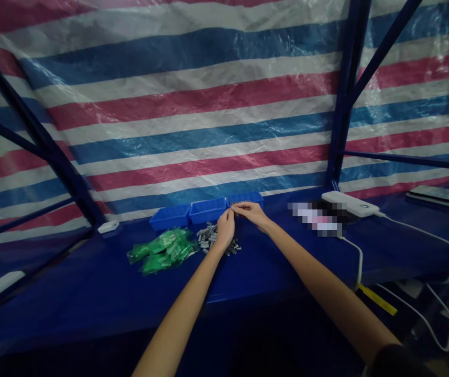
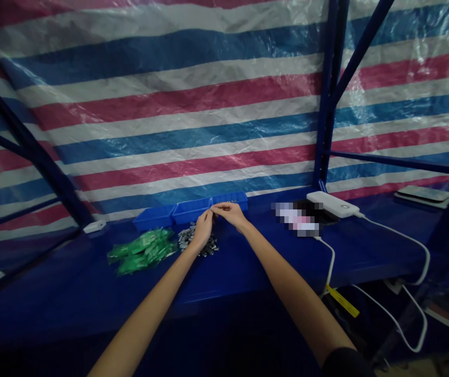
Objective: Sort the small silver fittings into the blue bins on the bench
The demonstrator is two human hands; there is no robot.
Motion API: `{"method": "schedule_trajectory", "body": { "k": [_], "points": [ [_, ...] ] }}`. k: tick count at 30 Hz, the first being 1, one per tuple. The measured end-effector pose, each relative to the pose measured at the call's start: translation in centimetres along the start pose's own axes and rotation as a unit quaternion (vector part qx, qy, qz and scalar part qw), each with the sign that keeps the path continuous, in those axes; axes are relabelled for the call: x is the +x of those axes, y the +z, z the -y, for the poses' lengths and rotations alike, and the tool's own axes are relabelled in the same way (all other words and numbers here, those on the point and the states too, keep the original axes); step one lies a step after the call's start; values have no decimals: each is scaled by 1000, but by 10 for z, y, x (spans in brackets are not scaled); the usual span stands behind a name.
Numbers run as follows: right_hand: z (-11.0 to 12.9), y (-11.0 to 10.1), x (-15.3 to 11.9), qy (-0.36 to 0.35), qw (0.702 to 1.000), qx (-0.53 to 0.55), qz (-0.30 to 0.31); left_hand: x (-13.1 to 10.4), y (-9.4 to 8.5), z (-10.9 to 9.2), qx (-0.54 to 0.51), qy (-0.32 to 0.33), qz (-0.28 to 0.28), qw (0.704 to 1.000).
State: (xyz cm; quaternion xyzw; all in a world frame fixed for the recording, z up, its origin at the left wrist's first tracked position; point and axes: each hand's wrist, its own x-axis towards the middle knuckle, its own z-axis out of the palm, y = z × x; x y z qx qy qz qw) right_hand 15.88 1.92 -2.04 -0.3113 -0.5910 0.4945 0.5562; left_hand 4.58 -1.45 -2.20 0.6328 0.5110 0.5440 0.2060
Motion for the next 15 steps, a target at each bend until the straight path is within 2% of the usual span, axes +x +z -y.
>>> {"method": "schedule_trajectory", "body": {
  "k": [4, 8, 11, 13, 15],
  "points": [
    [-1, -5, 3, 31, 998, -41, -43, 3, -4, 0, -2, -21, -34, 999],
    [-6, -14, 12, 45, 994, -40, -88, 8, -11, 0, -43, -32, -136, 989],
    [-13, -15, 16, -6, 998, -41, -49, 11, -16, 1, -73, -34, -196, 977],
    [-20, -12, 15, -66, 990, -126, 1, 13, -16, 1, -84, -34, -213, 973],
    [-27, -7, 10, -126, 957, -254, 61, 13, -16, 1, -89, -31, -215, 972]
  ]
}}
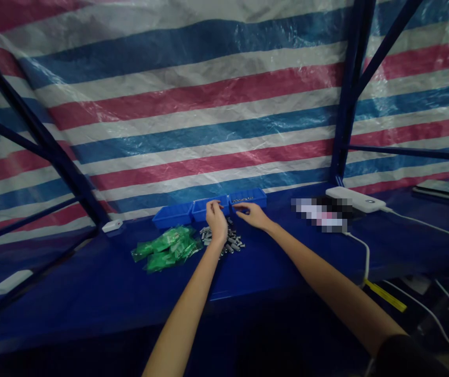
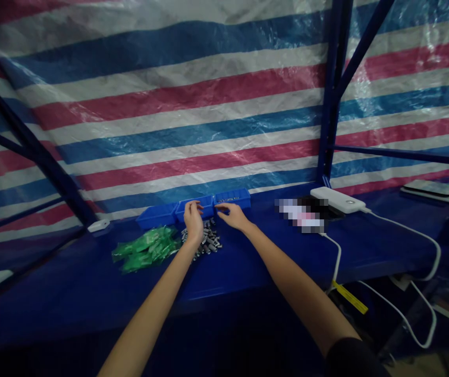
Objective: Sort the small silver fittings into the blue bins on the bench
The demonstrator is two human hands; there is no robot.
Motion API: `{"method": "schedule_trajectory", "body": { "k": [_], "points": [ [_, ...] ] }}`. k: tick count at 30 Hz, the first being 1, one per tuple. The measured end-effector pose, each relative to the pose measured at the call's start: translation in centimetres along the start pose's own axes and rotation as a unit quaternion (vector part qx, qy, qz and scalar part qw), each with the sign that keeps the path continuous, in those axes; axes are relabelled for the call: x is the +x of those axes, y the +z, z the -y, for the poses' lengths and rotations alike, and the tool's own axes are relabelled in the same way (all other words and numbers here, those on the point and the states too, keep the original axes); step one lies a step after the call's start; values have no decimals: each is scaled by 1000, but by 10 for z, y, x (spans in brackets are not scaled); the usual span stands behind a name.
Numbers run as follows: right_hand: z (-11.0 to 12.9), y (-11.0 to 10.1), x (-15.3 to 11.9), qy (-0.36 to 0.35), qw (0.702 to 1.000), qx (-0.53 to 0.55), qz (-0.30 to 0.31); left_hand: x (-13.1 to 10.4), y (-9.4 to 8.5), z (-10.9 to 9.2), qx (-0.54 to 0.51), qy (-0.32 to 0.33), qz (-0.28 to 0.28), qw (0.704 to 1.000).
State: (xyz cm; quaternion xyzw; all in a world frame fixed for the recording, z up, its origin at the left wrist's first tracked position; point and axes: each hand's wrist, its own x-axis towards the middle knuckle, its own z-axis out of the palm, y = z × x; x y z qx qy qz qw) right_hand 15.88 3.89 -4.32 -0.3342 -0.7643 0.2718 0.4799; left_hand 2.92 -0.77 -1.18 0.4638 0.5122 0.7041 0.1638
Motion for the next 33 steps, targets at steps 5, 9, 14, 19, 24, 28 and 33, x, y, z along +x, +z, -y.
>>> {"method": "schedule_trajectory", "body": {
  "k": [5, 9, 14, 19, 24, 28, 33],
  "points": [
    [5, 17, -9, -65, 972, -197, 112, -3, 1, 1, 2, -3, 17, 1000],
    [12, 20, -7, -68, 954, -242, 164, -5, 3, 2, 21, -6, 32, 999],
    [9, 15, -6, -51, 960, -237, 138, -6, 4, 4, 22, -1, 40, 999],
    [0, 8, -5, -33, 969, -205, 138, -5, 3, 3, 31, -1, 44, 999],
    [-1, 3, -6, -17, 971, -205, 121, -6, 4, 2, 37, 3, 57, 998],
    [0, 1, -8, 48, 971, -217, 90, -9, 6, 1, 57, -5, 90, 994],
    [-1, -1, -10, 138, 963, -231, 24, -14, 6, -3, 96, 9, 113, 989]
  ]
}}
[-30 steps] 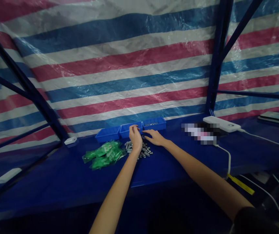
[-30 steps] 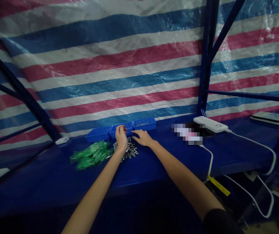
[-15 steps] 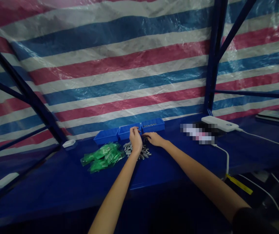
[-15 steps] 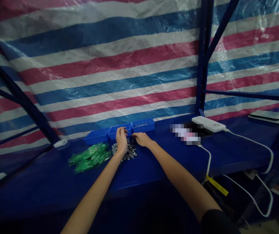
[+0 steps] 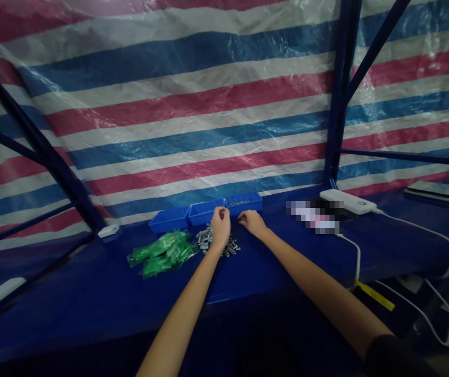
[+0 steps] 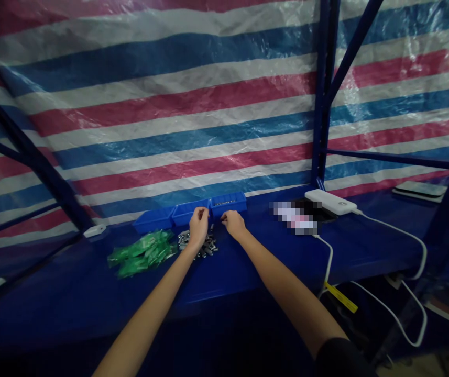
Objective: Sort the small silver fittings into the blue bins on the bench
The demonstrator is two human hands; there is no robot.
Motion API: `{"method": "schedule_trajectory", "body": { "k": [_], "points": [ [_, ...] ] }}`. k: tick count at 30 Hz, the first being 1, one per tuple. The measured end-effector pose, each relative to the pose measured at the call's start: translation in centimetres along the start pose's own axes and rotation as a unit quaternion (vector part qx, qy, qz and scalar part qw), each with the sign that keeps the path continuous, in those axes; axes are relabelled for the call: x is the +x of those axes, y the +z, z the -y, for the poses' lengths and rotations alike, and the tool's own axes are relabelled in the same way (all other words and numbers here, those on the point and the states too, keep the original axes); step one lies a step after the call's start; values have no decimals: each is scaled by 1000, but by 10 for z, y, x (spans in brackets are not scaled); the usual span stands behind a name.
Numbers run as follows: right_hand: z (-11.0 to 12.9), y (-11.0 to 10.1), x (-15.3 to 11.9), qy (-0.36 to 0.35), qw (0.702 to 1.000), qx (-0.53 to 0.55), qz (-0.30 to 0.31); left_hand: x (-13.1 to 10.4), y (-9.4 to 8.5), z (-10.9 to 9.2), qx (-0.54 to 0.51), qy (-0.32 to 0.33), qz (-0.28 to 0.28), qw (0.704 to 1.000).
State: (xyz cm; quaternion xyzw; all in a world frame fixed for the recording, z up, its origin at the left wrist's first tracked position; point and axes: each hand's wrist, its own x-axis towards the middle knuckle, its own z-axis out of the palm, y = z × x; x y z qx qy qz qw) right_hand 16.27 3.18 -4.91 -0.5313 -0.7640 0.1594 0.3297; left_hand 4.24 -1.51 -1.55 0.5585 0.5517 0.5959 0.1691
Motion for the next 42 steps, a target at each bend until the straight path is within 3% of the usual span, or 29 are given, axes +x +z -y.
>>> {"method": "schedule_trajectory", "body": {
  "k": [4, 10, 15, 20, 23, 26, 30, 38, 42],
  "points": [
    [-3, -6, 0, 29, 1000, -7, -8, -2, -2, -3, 8, 5, 4, 1000],
    [-5, -17, 1, 10, 999, -10, 50, -2, -2, -1, 1, 6, 1, 1000],
    [0, -17, -3, 22, 998, -4, 52, -1, -1, 2, 6, 6, 13, 1000],
    [5, -14, -6, 5, 1000, -1, 19, -1, 1, 6, 13, 10, 39, 999],
    [8, -14, -2, -17, 996, 74, -39, -1, 1, 7, 16, 9, 32, 999],
    [12, -14, 3, 6, 973, 221, -66, 0, 2, 9, 15, 2, 35, 999],
    [17, -14, 5, 71, 911, 407, -20, 2, 4, 12, -4, -12, 71, 997],
    [17, -16, 3, 56, 859, 510, -8, 8, 7, 24, -22, -6, 81, 996],
    [17, -14, 5, 9, 865, 502, -2, 8, 6, 25, -16, -18, 85, 996]
  ]
}}
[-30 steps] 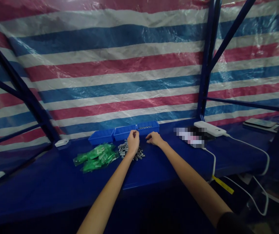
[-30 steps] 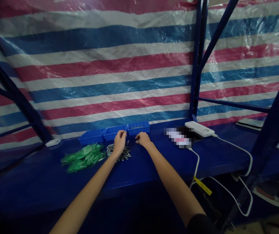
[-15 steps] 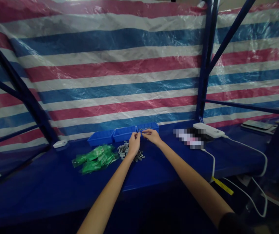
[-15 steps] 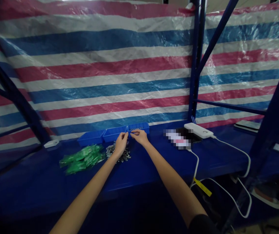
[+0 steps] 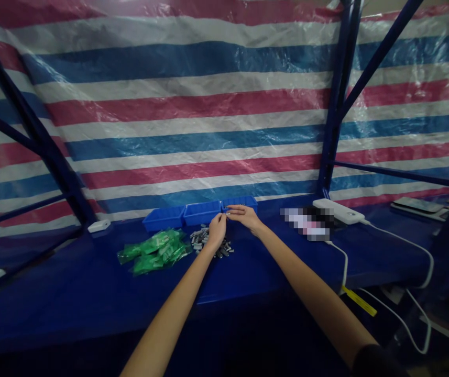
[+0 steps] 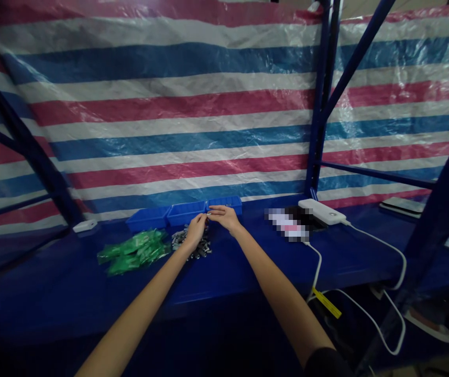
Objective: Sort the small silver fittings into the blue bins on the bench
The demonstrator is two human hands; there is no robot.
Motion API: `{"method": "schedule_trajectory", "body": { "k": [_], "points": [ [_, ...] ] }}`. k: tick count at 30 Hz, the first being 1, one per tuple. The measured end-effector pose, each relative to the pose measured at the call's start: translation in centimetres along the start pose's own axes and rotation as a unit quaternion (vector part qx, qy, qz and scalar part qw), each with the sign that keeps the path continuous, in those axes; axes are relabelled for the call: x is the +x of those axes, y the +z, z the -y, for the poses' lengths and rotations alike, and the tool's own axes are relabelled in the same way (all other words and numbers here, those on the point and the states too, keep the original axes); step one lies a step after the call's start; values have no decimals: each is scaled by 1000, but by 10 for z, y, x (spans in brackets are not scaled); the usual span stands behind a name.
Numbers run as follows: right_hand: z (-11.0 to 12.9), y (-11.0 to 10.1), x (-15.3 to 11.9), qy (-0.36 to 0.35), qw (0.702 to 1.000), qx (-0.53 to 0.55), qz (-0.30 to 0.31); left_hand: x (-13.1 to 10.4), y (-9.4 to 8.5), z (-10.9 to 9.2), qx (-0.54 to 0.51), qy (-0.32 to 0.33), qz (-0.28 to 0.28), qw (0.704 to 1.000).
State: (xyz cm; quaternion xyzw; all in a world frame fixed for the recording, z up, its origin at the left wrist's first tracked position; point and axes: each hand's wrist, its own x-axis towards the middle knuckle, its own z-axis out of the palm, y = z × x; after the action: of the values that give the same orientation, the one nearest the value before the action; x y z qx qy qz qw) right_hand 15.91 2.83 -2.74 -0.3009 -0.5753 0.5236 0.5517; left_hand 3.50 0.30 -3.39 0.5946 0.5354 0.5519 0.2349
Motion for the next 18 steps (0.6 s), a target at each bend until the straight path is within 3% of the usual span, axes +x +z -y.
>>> {"method": "schedule_trajectory", "body": {
  "k": [5, 8, 13, 18],
  "points": [
    [-10, -1, 5, -65, 988, -137, -19, -1, 0, -3, -7, -29, -33, 999],
    [-15, -4, 6, -57, 975, -206, -53, -1, 0, -5, -26, -51, -60, 997],
    [-13, -7, 8, -15, 977, -188, -104, -1, -2, -11, -42, -77, -105, 991],
    [-12, -12, 7, 6, 974, -188, -130, -2, -4, -14, -64, -102, -108, 987]
  ]
}}
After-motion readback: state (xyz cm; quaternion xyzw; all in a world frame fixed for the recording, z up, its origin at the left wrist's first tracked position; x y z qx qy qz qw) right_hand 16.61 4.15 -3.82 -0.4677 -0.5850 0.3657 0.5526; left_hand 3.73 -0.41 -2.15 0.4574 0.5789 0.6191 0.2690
